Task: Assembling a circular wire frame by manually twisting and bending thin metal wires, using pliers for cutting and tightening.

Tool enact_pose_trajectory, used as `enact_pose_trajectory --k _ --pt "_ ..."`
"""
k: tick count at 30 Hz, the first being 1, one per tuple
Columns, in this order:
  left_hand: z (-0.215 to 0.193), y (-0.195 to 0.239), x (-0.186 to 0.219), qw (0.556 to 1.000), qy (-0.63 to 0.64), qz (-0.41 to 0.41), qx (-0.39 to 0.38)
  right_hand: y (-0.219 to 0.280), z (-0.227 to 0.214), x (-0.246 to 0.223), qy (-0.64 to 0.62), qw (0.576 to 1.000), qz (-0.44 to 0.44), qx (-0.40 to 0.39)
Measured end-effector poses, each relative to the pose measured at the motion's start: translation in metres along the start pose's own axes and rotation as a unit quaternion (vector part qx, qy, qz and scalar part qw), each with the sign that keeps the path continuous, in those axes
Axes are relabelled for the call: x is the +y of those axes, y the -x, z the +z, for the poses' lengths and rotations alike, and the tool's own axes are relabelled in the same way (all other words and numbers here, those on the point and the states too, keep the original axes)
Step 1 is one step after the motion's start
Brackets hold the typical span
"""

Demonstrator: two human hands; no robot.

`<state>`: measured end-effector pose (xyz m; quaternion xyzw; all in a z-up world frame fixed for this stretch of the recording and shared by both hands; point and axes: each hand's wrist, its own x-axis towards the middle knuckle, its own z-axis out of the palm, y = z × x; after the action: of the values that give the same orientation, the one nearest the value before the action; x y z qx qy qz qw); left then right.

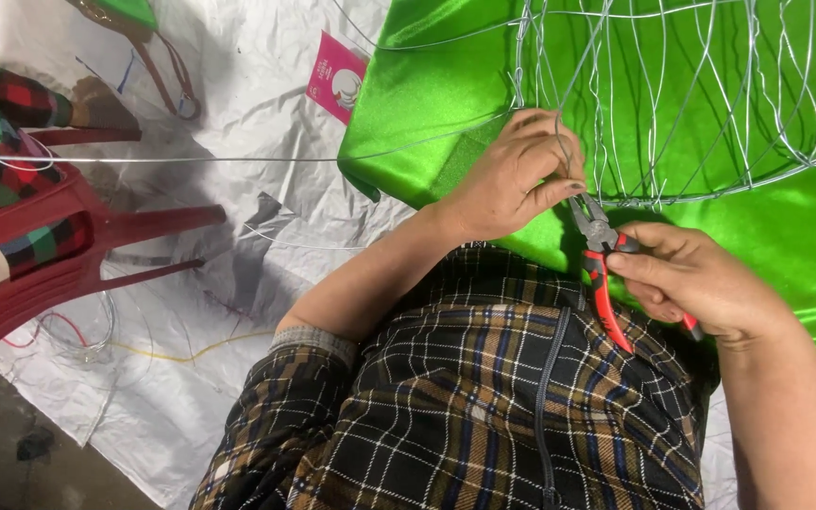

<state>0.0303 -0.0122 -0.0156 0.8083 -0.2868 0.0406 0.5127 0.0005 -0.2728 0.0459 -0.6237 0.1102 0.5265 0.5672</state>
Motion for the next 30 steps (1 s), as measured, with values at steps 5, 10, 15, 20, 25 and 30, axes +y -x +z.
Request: enact_pose_trajectory --k 5,10,15,20,25,30 --pt "0.003 0.000 0.000 0.998 0.017 0.050 0.027 -0.006 -0.004 0.012 -0.113 0.993 0.014 -0.036" --pt "-0.007 -0.006 0.014 0.996 0.022 0.072 0.038 -0.002 -0.008 0.009 -0.156 0.986 0.007 -0.059" --pt "-0.019 -0.006 0.025 0.997 -0.020 0.071 0.024 0.003 -0.009 -0.016 -0.117 0.991 0.054 -0.033" --pt "-0.016 0.001 0.018 0.998 0.060 0.029 0.020 -0.009 -0.018 -0.013 -0.131 0.987 0.075 -0.058" --pt "-0.019 0.005 0.017 0.998 0.067 0.007 0.005 -0.017 -0.022 0.004 -0.096 0.986 0.099 -0.098" --pt "-0.021 0.008 0.015 0.998 0.069 0.004 0.001 -0.021 -0.018 0.006 -0.109 0.980 0.142 -0.091"
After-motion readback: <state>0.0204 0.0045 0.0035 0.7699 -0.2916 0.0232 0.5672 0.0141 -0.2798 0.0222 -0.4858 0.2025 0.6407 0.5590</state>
